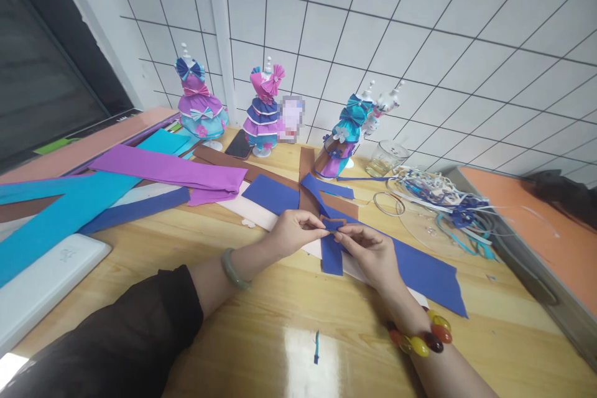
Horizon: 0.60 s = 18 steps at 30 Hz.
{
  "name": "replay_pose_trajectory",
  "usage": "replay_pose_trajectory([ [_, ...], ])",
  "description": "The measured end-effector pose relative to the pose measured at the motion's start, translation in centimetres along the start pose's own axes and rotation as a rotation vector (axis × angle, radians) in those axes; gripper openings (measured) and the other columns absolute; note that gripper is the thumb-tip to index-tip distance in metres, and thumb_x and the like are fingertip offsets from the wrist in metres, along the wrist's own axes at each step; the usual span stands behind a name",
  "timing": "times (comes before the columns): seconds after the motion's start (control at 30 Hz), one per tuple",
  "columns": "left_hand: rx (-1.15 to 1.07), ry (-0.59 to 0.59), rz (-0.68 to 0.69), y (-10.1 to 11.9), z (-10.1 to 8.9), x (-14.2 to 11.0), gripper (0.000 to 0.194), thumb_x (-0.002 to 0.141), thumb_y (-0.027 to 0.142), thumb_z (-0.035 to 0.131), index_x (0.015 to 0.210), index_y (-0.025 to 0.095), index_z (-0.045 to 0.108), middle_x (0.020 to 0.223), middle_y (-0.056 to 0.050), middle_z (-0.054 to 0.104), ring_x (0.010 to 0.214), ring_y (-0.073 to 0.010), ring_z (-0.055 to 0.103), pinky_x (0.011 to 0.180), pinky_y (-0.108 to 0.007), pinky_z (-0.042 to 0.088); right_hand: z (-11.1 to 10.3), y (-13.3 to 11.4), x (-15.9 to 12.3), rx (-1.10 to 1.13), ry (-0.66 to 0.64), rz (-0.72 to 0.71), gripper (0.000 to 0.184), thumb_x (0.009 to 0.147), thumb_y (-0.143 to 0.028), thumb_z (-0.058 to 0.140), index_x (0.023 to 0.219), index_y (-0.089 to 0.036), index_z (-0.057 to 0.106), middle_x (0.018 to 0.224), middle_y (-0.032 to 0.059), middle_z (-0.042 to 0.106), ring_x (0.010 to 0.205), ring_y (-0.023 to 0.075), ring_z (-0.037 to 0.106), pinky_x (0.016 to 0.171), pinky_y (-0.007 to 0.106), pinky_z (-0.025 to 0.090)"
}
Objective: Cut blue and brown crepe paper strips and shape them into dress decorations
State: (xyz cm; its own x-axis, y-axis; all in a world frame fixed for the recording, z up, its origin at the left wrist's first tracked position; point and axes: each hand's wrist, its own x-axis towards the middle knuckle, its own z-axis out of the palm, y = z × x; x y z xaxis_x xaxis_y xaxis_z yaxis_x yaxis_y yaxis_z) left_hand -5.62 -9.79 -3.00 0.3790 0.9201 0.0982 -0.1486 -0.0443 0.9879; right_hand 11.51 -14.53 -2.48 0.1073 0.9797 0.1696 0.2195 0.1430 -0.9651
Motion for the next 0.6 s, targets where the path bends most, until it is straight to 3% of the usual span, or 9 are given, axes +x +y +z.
replay_pose_trajectory([
  [0.23,0.104,-0.010,0.011,0.52,-0.02,-0.17,0.021,0.062,0.028,0.070,0.073,0.012,0.063,0.069,-0.002,0.063,0.062,-0.0094,0.054,0.059,-0.021,0.043,0.02,0.12,-0.07,-0.053,-0.015,-0.036,0.017,0.069,-0.030,0.069,0.083,-0.021,0.066,0.077,0.0021,0.067,0.067,0.0138,0.060,0.066,0.027,0.049],
  [0.37,0.234,-0.049,0.122,0.85,-0.12,-0.29,0.018,0.066,0.025,0.067,0.080,0.014,0.066,0.078,-0.003,0.064,0.066,-0.0093,0.054,0.061,-0.020,0.042,0.11,-0.01,-0.12,-0.141,-0.011,-0.088,0.017,0.071,-0.032,0.067,0.085,-0.021,0.067,0.081,0.0034,0.067,0.070,0.0158,0.061,0.067,0.029,0.050],
  [0.6,0.257,-0.066,0.157,0.71,-0.13,-0.23,0.014,0.069,0.025,0.065,0.075,0.014,0.068,0.078,-0.005,0.066,0.071,-0.0130,0.058,0.063,-0.022,0.044,0.25,-0.41,-0.17,-0.239,-0.015,-0.171,0.013,0.072,-0.031,0.066,0.080,-0.021,0.066,0.078,0.0026,0.067,0.066,0.0151,0.061,0.063,0.028,0.050],
])
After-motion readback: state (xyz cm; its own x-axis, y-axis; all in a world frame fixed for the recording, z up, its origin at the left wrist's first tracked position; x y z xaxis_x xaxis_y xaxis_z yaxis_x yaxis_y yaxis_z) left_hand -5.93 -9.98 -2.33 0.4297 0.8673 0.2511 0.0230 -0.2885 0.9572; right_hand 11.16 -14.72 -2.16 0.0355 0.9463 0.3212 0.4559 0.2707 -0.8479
